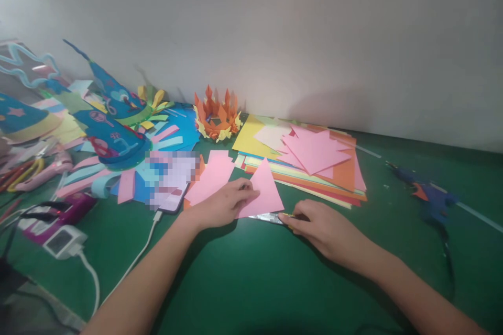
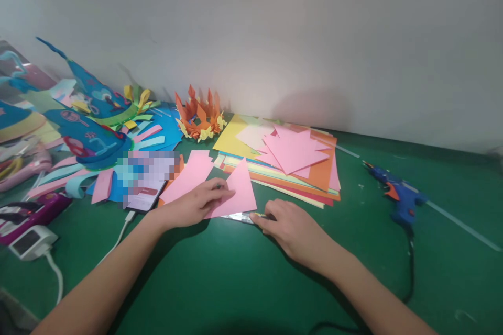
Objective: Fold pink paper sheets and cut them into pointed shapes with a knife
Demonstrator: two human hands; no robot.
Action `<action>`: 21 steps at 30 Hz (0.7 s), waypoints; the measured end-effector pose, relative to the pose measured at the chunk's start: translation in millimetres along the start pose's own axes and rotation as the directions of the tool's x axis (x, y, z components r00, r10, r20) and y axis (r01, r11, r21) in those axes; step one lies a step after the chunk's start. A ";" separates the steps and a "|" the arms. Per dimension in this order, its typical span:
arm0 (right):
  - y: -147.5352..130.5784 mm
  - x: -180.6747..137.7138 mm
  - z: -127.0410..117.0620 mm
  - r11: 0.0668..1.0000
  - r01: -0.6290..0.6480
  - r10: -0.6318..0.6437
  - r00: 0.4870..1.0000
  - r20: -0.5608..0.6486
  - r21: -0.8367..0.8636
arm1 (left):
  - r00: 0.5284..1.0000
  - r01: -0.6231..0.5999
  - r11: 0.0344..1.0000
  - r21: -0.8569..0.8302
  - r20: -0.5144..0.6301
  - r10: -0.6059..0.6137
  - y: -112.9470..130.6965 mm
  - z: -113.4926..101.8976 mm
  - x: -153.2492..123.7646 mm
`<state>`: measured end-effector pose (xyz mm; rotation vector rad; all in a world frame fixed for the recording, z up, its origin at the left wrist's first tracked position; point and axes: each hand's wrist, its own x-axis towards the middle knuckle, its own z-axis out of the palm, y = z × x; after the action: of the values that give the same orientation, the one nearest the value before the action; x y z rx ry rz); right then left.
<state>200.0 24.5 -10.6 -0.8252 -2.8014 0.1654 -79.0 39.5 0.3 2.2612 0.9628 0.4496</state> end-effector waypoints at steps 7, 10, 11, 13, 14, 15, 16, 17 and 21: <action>-1.5 2.6 1.1 1.000 -0.001 0.001 1.000 0.017 -0.019 | 1.000 -0.009 0.999 -0.041 -0.023 0.008 -4.9 -2.3 -1.9; -3.7 4.4 2.0 1.000 -0.032 0.032 0.999 0.032 0.000 | 1.000 -0.024 0.998 -0.058 -0.019 0.023 -5.5 -6.2 -1.4; -4.5 5.1 2.4 0.999 -0.034 0.034 0.999 0.039 0.002 | 1.000 -0.026 0.998 -0.062 -0.016 0.025 -4.9 -7.6 -1.3; -6.0 6.8 3.2 1.000 -0.019 0.019 0.999 0.042 0.001 | 1.000 -0.027 0.997 -0.071 -0.004 0.027 -3.0 -10.1 -1.3; -6.7 7.7 3.7 1.000 -0.008 0.008 0.999 0.040 0.001 | 1.000 -0.028 0.997 -0.077 -0.001 0.028 -2.1 -11.0 -1.3; -7.4 8.7 4.0 1.000 -0.002 0.002 1.000 0.030 -0.001 | 1.000 -0.029 0.996 -0.082 0.002 0.029 -1.4 -11.6 -1.4; -8.1 9.7 4.2 1.000 0.005 -0.005 1.000 0.022 -0.004 | 1.000 -0.030 0.996 -0.087 0.005 0.031 -0.9 -12.1 -1.5; -8.8 10.8 4.3 1.000 0.014 -0.014 1.000 0.019 -0.007 | 1.000 -0.030 0.996 -0.090 0.007 0.030 -0.8 -12.3 -1.7; -11.0 15.5 3.7 0.999 0.035 -0.034 0.999 0.025 -0.023 | 1.000 -0.027 0.995 -0.093 0.008 0.028 -1.4 -12.0 -2.1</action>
<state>180.7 23.6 -9.6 -0.7850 -2.8443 0.1381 -87.5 43.7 8.1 2.1931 0.8884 0.4854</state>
